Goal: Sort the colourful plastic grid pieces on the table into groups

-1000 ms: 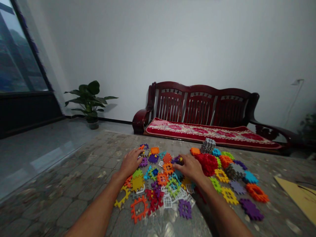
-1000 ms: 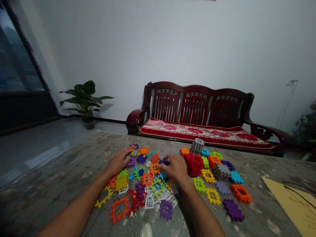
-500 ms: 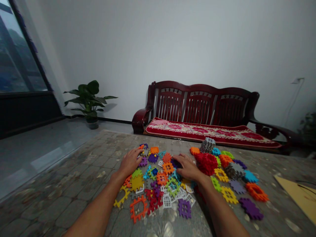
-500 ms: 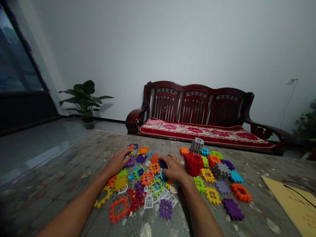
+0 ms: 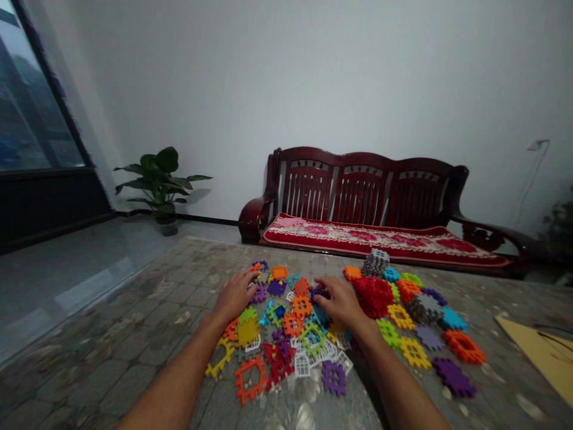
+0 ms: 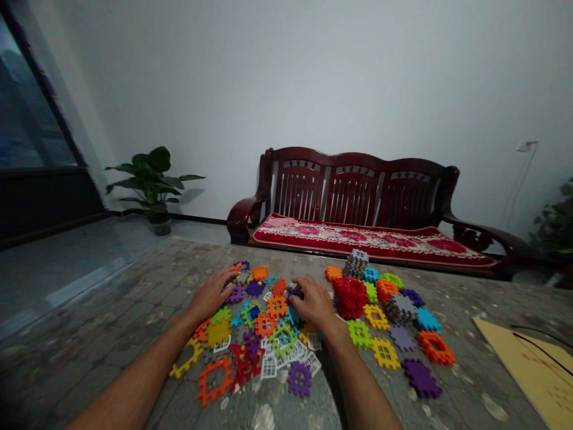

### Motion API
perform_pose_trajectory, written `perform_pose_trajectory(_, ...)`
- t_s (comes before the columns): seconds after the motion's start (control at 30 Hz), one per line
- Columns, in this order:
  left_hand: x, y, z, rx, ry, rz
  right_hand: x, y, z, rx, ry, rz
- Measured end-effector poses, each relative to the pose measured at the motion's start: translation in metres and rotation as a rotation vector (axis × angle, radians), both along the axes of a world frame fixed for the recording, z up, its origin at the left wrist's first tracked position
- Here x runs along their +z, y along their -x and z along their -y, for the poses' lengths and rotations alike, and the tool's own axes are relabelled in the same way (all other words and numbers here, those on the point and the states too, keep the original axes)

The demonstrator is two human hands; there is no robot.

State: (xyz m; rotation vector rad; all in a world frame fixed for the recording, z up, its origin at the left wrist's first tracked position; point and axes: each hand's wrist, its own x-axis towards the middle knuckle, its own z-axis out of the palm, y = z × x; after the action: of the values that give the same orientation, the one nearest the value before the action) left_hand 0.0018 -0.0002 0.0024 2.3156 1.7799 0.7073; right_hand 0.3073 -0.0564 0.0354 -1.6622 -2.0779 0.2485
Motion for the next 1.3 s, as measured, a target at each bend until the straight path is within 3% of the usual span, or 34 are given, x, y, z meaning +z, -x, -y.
perform_pose_trajectory(0.3,0.001,0.0,0.001,-0.001,0.01,-0.02,0.007,0.004,0.006,-0.03,0.076,0.241)
perform_pose_trajectory(0.63,0.003,0.0,0.001,-0.003,0.024,-0.013,0.008,0.007,0.009,-0.019,0.074,0.242)
perform_pose_trajectory(0.87,0.0,0.001,-0.001,-0.02,0.007,-0.005,0.025,0.023,0.019,-0.233,0.057,0.253)
perform_pose_trajectory(1.0,0.002,0.0,0.0,-0.014,0.02,-0.011,0.036,0.024,0.022,-0.257,0.146,0.234)
perform_pose_trajectory(1.1,0.005,-0.001,0.002,-0.003,0.028,-0.014,0.038,0.015,0.019,-0.208,0.14,0.193)
perform_pose_trajectory(1.3,0.007,-0.002,0.003,0.001,0.046,-0.039,0.027,0.0,0.013,0.083,0.175,0.171)
